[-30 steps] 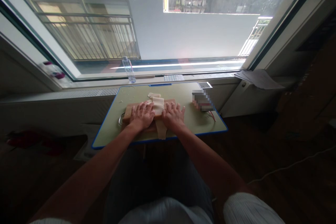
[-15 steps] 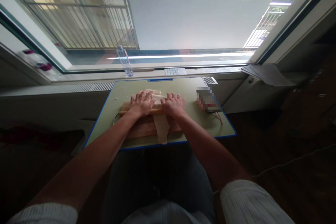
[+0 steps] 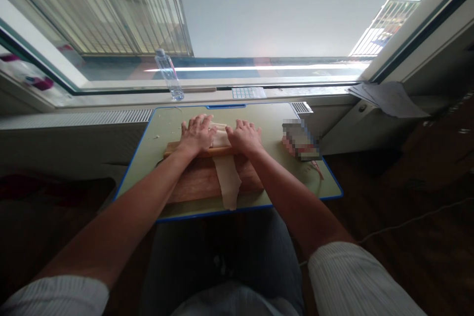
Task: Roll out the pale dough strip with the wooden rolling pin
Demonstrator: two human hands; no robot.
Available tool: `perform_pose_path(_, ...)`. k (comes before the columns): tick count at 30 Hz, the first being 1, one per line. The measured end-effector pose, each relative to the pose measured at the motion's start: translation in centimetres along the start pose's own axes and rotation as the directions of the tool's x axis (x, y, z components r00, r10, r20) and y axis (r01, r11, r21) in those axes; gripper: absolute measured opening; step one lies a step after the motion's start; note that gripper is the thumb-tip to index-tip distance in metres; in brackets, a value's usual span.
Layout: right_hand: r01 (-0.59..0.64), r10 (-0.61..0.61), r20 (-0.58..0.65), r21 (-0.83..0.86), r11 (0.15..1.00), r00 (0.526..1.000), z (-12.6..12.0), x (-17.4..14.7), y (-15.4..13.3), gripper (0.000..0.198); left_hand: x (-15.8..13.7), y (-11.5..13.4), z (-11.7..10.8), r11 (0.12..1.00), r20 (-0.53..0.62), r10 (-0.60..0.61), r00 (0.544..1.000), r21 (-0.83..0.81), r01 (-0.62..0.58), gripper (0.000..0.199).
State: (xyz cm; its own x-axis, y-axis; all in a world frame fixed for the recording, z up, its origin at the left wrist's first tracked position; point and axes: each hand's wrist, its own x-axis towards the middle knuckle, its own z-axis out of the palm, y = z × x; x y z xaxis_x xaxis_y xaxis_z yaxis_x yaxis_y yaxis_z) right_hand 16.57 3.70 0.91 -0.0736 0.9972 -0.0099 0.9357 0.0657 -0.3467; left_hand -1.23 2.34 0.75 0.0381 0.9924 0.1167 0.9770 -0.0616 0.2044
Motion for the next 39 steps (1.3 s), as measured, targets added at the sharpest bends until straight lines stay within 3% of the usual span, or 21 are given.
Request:
perform_pose_path(10,-0.017,0.018,0.008,-0.071,0.997,1.000,-0.3,-2.3,0.0,0.070,-1.8,0.4,-0.2,0.999,0.032,-0.024,0.999,-0.029,0.025,0.069)
perform_pose_path(23,0.033,-0.063,-0.194,-0.155,0.987,0.979,1.0,-8.9,0.4,0.061,-7.9,1.8,-0.3,0.998,-0.003,-0.049,0.999,0.030,0.049,0.066)
perform_pose_path(28,0.066,-0.103,-0.238,-0.158,0.985,0.966,0.9,-10.7,0.7,0.059,-9.6,2.0,-0.1,0.998,-0.072,-0.027,0.997,0.049,0.030,0.062)
perform_pose_path(33,0.056,-0.091,-0.195,-0.181,0.982,0.976,1.0,-11.2,0.8,0.061,-10.3,2.2,-0.1,0.999,-0.069,-0.028,0.997,0.044,0.031,0.061)
perform_pose_path(39,0.053,-0.088,-0.190,-0.182,0.982,0.978,0.8,-10.0,0.5,0.060,-8.9,1.8,-0.2,0.999,-0.040,-0.032,0.999,0.035,0.033,0.063)
